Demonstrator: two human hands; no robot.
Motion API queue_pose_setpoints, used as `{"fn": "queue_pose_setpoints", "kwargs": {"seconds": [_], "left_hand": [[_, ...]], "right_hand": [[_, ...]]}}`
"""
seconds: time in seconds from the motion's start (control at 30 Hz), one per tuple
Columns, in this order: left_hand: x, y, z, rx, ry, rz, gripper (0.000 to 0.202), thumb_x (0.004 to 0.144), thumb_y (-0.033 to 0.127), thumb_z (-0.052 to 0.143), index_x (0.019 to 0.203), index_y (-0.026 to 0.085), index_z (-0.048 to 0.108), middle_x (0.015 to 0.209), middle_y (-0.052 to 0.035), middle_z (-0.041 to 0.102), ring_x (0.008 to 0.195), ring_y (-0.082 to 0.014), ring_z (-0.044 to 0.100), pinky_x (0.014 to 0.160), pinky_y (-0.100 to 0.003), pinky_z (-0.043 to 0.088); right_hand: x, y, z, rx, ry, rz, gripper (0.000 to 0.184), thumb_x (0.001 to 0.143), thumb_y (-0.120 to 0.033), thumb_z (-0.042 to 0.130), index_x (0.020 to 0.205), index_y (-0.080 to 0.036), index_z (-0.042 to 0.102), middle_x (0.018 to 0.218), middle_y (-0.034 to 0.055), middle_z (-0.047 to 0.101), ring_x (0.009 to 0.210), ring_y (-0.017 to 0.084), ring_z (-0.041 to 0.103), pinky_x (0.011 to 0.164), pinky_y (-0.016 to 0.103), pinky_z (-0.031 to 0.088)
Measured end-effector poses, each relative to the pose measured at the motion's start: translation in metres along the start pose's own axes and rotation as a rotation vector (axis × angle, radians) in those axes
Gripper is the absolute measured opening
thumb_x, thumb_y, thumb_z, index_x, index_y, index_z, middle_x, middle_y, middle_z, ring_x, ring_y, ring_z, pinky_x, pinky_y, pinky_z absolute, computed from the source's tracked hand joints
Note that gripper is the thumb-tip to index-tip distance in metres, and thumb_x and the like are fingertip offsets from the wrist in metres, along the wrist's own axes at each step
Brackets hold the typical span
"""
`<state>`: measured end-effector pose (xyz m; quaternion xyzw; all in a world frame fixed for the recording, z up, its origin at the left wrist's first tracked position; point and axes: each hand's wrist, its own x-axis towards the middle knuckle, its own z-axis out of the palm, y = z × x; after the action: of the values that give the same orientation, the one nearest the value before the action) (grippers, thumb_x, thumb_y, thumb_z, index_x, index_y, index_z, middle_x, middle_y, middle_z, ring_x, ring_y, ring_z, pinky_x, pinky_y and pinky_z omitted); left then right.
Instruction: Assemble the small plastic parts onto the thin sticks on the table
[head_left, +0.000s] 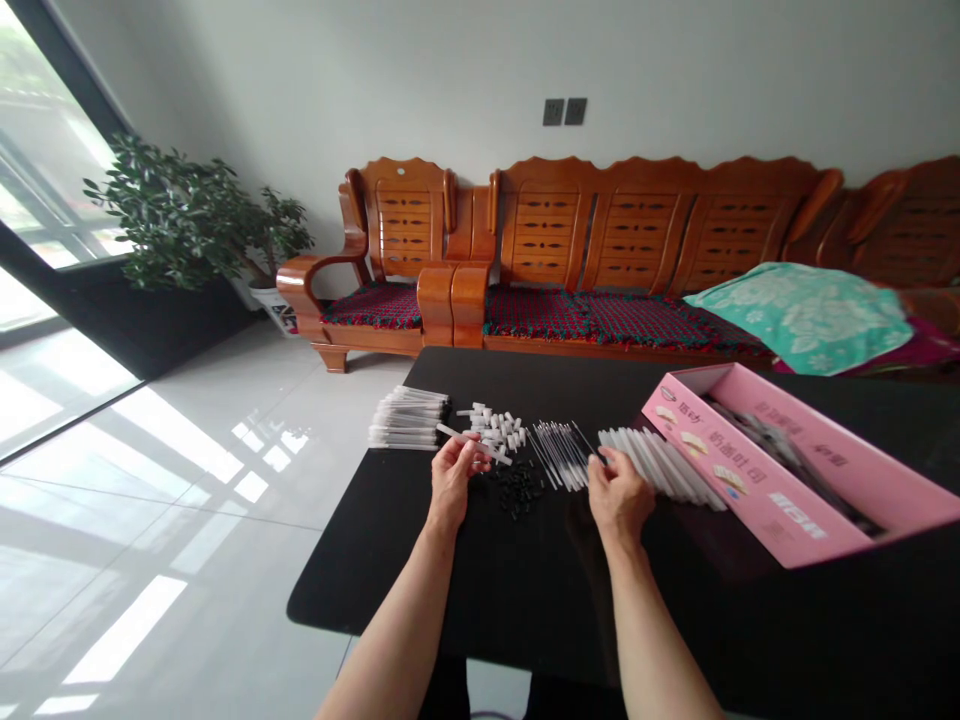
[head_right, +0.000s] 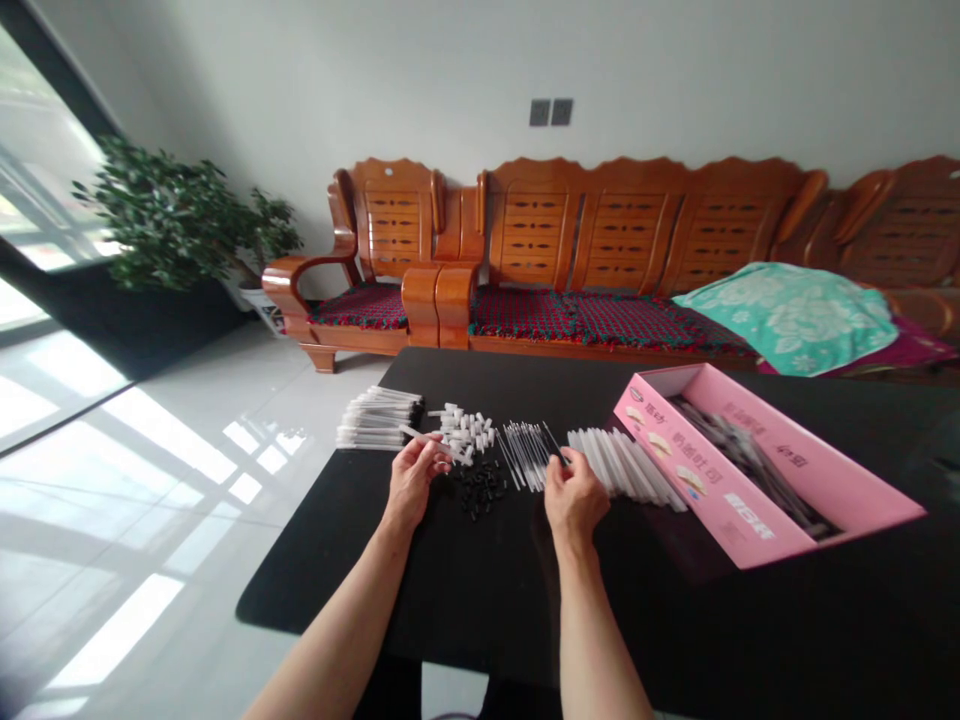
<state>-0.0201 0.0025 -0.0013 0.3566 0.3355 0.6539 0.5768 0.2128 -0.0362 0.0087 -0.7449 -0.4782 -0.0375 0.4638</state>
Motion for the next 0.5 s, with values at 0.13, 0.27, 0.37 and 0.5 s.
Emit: {"fn": "queue_pose_setpoints", "kwargs": {"seconds": [0.13, 0.27, 0.37, 0.5], "left_hand": [[-0.006, -0.001, 0.007, 0.024, -0.136, -0.079, 0.039, 0.076, 0.043, 0.079, 0.099, 0.013, 0.069, 0.082, -0.0064, 0.071, 0.068, -0.0157, 0.068, 0.061, -0.025, 0.056], [-0.005, -0.001, 0.008, 0.041, -0.159, -0.097, 0.039, 0.076, 0.042, 0.079, 0.100, 0.013, 0.070, 0.086, -0.0079, 0.071, 0.069, -0.0152, 0.067, 0.062, -0.025, 0.056], [-0.001, 0.003, 0.004, -0.013, -0.098, -0.076, 0.046, 0.078, 0.043, 0.077, 0.114, 0.016, 0.068, 0.098, -0.0086, 0.071, 0.070, -0.0129, 0.066, 0.059, -0.022, 0.054], [0.004, 0.008, -0.002, -0.075, -0.030, -0.036, 0.037, 0.078, 0.042, 0.077, 0.102, 0.015, 0.073, 0.088, -0.0056, 0.070, 0.064, -0.0092, 0.061, 0.054, -0.018, 0.049]], "right_hand": [[-0.023, -0.040, 0.014, 0.356, -0.431, -0.314, 0.039, 0.096, -0.044, 0.044, 0.093, -0.017, 0.072, 0.076, 0.0078, 0.071, 0.067, 0.018, 0.064, 0.064, 0.026, 0.043], [-0.033, -0.058, 0.020, 0.425, -0.670, -0.346, 0.041, 0.099, -0.044, 0.042, 0.079, -0.019, 0.067, 0.061, 0.0011, 0.061, 0.056, 0.014, 0.056, 0.056, 0.024, 0.036], [-0.030, -0.054, 0.017, 0.522, -0.780, -0.249, 0.041, 0.097, -0.046, 0.044, 0.076, -0.018, 0.064, 0.052, -0.0031, 0.052, 0.049, 0.012, 0.049, 0.052, 0.023, 0.034], [-0.024, -0.044, 0.014, 0.629, -0.905, -0.149, 0.042, 0.095, -0.049, 0.048, 0.072, -0.017, 0.064, 0.048, -0.0046, 0.048, 0.045, 0.010, 0.044, 0.049, 0.023, 0.032]]}}
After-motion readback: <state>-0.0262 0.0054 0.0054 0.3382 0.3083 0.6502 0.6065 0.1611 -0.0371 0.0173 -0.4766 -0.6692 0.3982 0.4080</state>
